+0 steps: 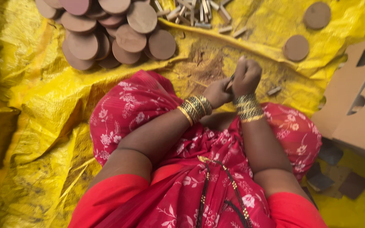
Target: The person sits on a yellow tarp and sands round wooden discs one at a time using a small sanding block, rubbing the faces and edges of each disc. Sanded discs are stacked in a pile beside them, and unsanded discs are picked up from the tarp.
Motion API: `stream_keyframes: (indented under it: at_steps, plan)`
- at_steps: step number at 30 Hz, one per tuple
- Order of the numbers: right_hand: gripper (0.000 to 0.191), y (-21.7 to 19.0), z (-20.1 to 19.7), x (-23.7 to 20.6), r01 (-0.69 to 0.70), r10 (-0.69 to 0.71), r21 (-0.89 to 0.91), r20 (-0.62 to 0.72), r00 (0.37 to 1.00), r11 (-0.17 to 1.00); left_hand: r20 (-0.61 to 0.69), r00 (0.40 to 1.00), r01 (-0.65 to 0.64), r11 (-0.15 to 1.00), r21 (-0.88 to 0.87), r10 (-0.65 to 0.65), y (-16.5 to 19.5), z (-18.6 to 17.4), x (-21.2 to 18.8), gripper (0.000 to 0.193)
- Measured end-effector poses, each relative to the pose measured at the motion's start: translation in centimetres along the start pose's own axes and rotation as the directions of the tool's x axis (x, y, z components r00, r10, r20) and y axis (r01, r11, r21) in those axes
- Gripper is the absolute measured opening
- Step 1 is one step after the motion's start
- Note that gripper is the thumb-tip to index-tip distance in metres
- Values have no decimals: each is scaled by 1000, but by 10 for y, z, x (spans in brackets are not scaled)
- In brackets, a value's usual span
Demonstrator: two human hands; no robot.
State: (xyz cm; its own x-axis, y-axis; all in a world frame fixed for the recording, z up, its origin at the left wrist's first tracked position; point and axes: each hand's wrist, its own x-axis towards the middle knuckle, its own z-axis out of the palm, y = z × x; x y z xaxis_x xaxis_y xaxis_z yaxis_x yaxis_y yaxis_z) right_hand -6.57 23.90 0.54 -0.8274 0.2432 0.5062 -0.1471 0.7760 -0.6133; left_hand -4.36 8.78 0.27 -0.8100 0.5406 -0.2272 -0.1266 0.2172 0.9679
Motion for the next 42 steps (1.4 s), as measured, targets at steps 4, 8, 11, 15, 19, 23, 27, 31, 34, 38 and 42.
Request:
stream_keyframes:
  at_steps: [4,8,11,15,19,23,27,31,34,38,42]
  plan:
    - [49,5,-1,4,-472,474,209,45,879,856,-41,995,-97,993,-67,95,-1,1,-5,55]
    - [47,-5,-1,3,-400,402,233,41,915,886,-14,998,-60,998,-24,60,-4,3,-4,48]
    - [54,-13,0,1,342,-353,-163,-40,935,925,31,997,66,998,-1,-66,-7,4,-4,40]
    - [46,-14,-2,4,-520,520,165,49,853,838,-53,992,-117,986,-117,112,-3,5,-7,46]
    - [45,-12,-1,-1,-75,77,83,-21,997,994,21,1000,-8,994,-111,11,5,5,-4,48]
    - [46,-13,-1,-4,315,-314,65,-30,949,947,36,993,109,994,9,-109,8,0,-4,45]
    - [44,-8,-5,8,-594,600,251,62,798,764,-38,993,-118,990,-74,115,11,2,-8,52]
    - [46,-5,-6,4,-127,134,186,-28,991,974,5,998,-58,998,-40,58,13,2,-4,57]
    - [49,-9,-2,-12,146,-147,67,13,989,987,54,998,20,997,80,-24,10,-3,0,51]
    - [48,-6,-6,9,-492,491,84,23,871,867,55,991,-119,992,-41,121,9,-5,-5,44]
    - [44,-5,-10,12,-357,366,170,-25,930,919,-11,980,-198,980,-12,198,7,0,-6,51]
